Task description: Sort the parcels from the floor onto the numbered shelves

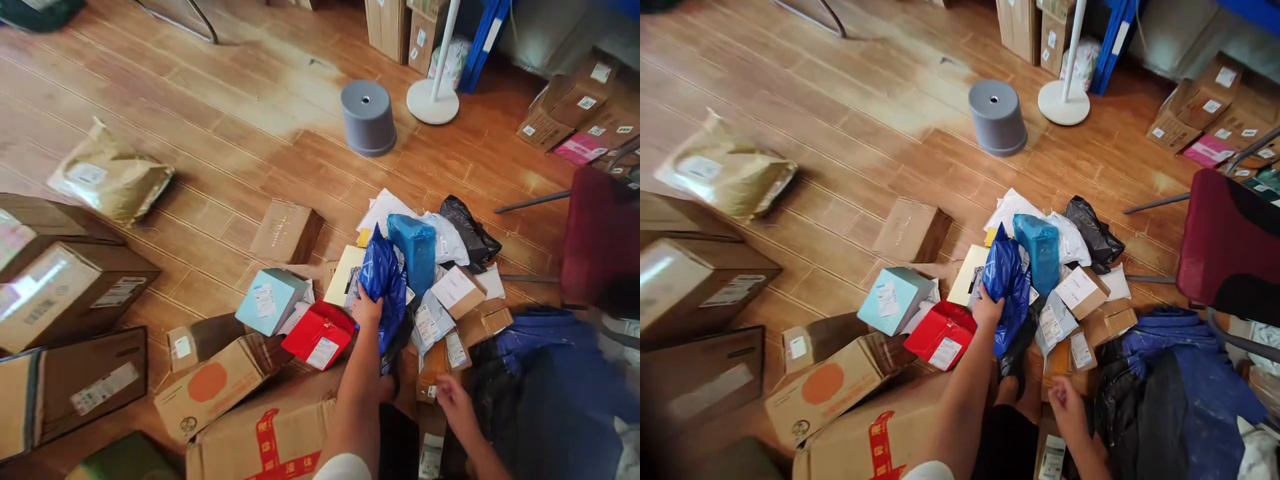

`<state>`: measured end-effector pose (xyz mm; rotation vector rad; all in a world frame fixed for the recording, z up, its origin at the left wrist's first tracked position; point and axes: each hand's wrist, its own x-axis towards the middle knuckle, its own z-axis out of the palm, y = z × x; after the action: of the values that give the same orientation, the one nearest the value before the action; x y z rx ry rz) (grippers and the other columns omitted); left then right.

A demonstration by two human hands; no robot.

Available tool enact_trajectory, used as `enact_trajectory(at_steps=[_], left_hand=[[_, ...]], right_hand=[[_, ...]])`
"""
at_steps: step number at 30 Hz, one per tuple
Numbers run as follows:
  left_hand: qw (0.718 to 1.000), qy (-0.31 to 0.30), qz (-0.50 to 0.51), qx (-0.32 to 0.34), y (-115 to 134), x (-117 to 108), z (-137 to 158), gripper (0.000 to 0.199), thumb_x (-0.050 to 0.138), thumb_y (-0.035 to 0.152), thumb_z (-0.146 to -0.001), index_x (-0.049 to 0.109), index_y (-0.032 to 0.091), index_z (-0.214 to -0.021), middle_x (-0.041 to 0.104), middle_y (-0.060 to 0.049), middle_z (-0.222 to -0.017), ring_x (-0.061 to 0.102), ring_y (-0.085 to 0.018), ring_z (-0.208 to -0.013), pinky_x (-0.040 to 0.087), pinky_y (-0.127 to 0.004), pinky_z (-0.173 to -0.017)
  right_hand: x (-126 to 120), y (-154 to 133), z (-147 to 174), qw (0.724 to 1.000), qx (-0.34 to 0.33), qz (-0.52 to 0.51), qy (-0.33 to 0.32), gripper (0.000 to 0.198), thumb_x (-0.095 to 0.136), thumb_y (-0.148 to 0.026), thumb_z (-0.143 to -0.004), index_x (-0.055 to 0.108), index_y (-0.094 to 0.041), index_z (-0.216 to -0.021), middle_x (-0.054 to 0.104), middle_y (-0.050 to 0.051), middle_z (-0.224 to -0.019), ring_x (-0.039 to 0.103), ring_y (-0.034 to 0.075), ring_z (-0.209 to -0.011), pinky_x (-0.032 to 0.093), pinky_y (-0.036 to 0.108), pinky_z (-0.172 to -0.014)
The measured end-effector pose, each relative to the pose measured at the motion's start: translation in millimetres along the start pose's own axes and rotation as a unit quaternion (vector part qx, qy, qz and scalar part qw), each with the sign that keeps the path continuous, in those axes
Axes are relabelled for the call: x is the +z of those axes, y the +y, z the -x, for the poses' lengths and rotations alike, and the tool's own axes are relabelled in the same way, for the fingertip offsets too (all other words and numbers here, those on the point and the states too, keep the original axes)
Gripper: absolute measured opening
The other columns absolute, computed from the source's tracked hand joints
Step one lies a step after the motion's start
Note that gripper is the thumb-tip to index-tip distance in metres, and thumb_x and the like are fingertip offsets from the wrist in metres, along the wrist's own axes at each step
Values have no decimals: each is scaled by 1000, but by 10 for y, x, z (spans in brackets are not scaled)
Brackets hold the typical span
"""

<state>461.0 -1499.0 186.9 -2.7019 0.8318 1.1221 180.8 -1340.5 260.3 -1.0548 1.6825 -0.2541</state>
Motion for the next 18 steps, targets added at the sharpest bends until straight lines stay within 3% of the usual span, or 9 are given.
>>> enact_trajectory(at_steps=[3, 7, 9, 11, 12, 13, 15, 16, 18], left_hand=[[995, -42, -27, 82, -202, -332, -2, 57, 36, 21, -99, 40, 12, -156, 67, -22, -132, 66, -32, -122, 50, -43, -103], [967, -118, -64, 214, -451, -876, 604, 46, 45, 11, -90, 65, 15, -132, 73, -17, -120, 67, -30, -116, 50, -40, -103], [936, -167, -76, 301, -606, -1116, 970, 40, 51, 12, -86, 73, 18, -119, 76, -15, -111, 68, -31, -111, 51, -42, -101], [889, -218, -41, 401, -856, -1316, 1203, 38, 52, 20, -88, 73, 20, -120, 76, -15, -107, 68, -33, -107, 51, -48, -99], [873, -253, 23, 417, -1029, -1392, 1246, 40, 53, 27, -89, 72, 22, -124, 76, -15, -107, 68, -34, -107, 52, -50, -99], [862, -287, 118, 402, -1231, -1443, 1245, 44, 52, 35, -92, 70, 23, -130, 77, -14, -107, 69, -34, -106, 52, -51, -100], [829, -319, 369, 273, -1687, -1447, 1162, 56, 39, 52, -98, 65, 23, -138, 79, -14, -107, 71, -34, -109, 51, -52, -104], [815, -281, 471, 185, -1914, -1390, 1117, 62, 35, 60, -98, 64, 22, -139, 79, -14, -106, 69, -35, -113, 47, -54, -110], [802, -204, 559, 49, -2292, -1166, 1100, 57, 63, 59, -88, 65, 30, -136, 77, -8, -120, 55, -32, -137, 32, -50, -124]], right_hand=[[398, -721, -492, 976, -161, 145, -31, 38, 57, -29, -85, 69, -20, -120, 74, 16, -117, 71, 31, -111, 58, 48, -97], [661, -1812, -999, 852, -355, 375, -86, 90, 69, -2, -70, 45, -22, -154, 40, 17, -165, 37, 36, -152, 32, 60, -123], [683, -2218, -1148, 764, -435, 430, -207, 85, 78, -7, -67, 54, -25, -147, 49, 15, -159, 41, 37, -149, 28, 61, -123], [618, -2421, -1207, 674, -467, 443, -363, 56, 83, -20, -69, 71, -23, -124, 71, 14, -134, 60, 35, -130, 38, 55, -117], [548, -2438, -1199, 654, -455, 433, -421, 40, 81, -25, -73, 76, -23, -112, 78, 12, -119, 68, 32, -118, 44, 49, -111], [454, -2403, -1164, 661, -429, 413, -457, 27, 76, -28, -77, 78, -22, -104, 80, 10, -107, 72, 29, -107, 49, 44, -104], [213, -2213, -1017, 748, -337, 333, -464, 18, 65, -27, -84, 79, -21, -95, 81, 7, -95, 75, 24, -92, 54, 35, -89], [83, -2082, -909, 804, -277, 276, -448, 19, 63, -27, -85, 79, -21, -91, 81, 6, -91, 75, 23, -87, 54, 32, -83], [-138, -1810, -647, 883, -144, 153, -419, 19, 71, -37, -80, 77, -19, -81, 79, 4, -81, 72, 21, -77, 55, 31, -76]])
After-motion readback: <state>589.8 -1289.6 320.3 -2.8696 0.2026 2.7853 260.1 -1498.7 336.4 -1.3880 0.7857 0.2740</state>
